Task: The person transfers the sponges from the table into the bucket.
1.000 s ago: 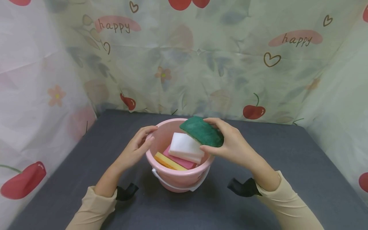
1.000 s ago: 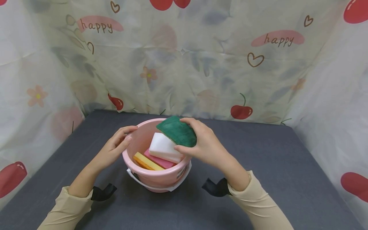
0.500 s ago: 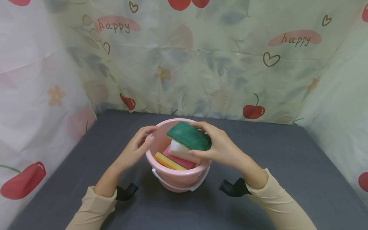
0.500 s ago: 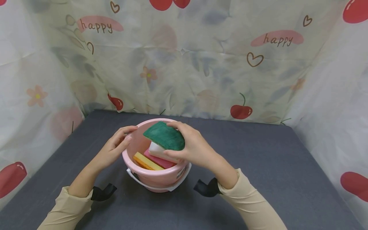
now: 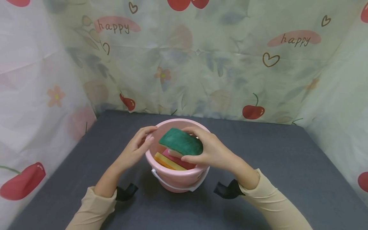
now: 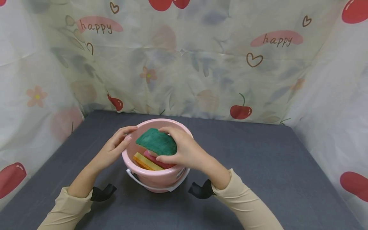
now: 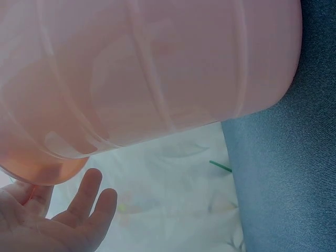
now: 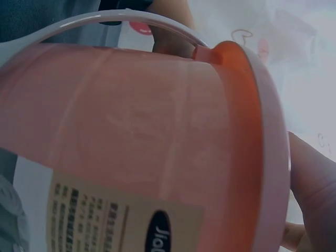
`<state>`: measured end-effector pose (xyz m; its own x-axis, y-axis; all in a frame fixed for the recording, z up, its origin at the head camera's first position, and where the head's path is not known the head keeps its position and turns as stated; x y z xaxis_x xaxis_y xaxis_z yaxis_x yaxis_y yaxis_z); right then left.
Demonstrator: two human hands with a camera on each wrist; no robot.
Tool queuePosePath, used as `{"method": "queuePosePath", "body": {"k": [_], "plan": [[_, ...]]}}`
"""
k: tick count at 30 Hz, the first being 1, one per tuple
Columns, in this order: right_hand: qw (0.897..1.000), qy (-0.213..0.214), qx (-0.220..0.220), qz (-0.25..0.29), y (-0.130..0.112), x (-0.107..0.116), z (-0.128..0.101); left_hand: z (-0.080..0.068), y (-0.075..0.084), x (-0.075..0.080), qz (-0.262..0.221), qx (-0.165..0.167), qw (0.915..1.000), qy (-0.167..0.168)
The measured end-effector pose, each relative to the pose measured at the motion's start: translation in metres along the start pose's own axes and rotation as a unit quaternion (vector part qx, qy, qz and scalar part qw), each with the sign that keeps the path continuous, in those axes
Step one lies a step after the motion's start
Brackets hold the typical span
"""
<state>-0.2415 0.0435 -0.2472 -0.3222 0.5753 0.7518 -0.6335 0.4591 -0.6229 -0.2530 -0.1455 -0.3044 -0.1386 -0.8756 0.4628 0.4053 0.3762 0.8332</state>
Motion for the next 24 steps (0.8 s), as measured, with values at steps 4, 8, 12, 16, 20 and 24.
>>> {"method": "queuePosePath", "body": {"k": [4, 8, 12, 16, 20, 24], "plan": [[1.000, -0.009, 0.018, 0.001, -0.004, -0.005, 0.001, 0.000, 0.000, 0.000, -0.001, -0.004, 1.0000, -0.001], [0.999, -0.025, 0.025, 0.001, -0.006, -0.011, 0.002, 0.000, -0.001, 0.000, -0.003, -0.005, 1.0000, -0.001], [0.999, -0.033, 0.037, -0.005, -0.007, -0.015, 0.004, 0.000, 0.000, 0.000, -0.006, -0.008, 1.0000, -0.001], [0.998, -0.038, 0.043, -0.016, -0.007, -0.019, 0.005, 0.000, 0.000, 0.000, -0.006, -0.010, 0.9999, 0.000], [0.998, -0.046, 0.044, -0.030, -0.008, -0.022, 0.006, 0.000, 0.000, 0.000, -0.006, -0.009, 0.9999, 0.001], [0.997, -0.061, 0.038, -0.032, -0.008, -0.024, 0.005, 0.000, -0.001, 0.000, -0.005, -0.009, 0.9999, 0.002]]}}
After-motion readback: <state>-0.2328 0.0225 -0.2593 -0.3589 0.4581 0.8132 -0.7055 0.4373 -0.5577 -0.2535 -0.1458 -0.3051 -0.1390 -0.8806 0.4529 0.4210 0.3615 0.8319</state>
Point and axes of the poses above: each hand's wrist, its own z-axis towards the middle knuckle, its own x-axis out of the back of the hand, y = z × x, the point moved 9 cm from there along z, towards the middle knuckle, and after that the axes turned 3 degrees about -y, right-handed, at the moved point
